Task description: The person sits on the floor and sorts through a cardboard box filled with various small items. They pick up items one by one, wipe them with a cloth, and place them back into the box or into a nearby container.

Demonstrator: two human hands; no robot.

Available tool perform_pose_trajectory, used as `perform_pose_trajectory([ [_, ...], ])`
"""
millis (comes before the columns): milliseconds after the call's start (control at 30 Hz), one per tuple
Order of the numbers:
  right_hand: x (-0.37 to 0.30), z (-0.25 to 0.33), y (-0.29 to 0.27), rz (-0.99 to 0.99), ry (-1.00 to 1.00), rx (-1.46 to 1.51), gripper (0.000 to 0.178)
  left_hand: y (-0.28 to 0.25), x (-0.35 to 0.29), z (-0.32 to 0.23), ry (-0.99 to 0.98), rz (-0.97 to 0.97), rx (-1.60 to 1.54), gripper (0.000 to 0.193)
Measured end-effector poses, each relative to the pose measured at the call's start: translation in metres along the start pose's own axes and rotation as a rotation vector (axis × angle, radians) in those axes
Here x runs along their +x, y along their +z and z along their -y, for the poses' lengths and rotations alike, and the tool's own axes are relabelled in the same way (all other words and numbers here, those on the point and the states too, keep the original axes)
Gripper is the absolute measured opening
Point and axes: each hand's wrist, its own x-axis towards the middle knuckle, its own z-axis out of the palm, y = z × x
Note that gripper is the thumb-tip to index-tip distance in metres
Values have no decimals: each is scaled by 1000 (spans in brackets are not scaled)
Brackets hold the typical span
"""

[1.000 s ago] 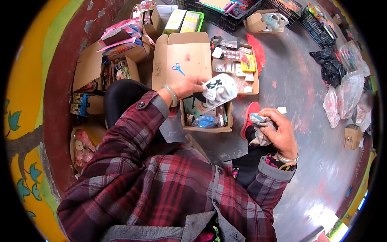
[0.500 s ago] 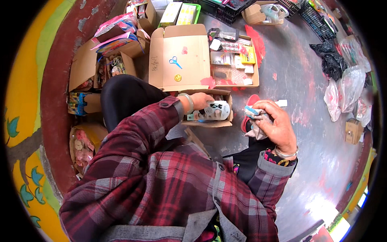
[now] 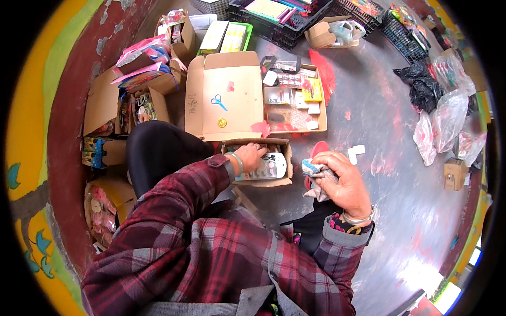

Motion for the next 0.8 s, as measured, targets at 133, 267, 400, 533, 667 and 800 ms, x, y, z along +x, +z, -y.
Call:
perform_pose_trajectory([
  [133,-2,-3,-3,20,7,-29,32,3,-13,-13,467,-126,219,72],
  [267,0,-1,-1,4,-30,-29,35,41,-12,-4,531,-30,351,73],
  [400,-1,0,-3,9,-7,-34,33,49,-7,10,484,-18,370,71],
  [533,-4,-1,-4,10,4,-24,33,52,0,17,468,-2,391,71],
  [667,-1,1,-2,14,-17,-28,34,62,4,25,477,-42,347,70],
  [800,2,3,-1,18,-23,-2,35,58,5,19,438,66,357,70],
])
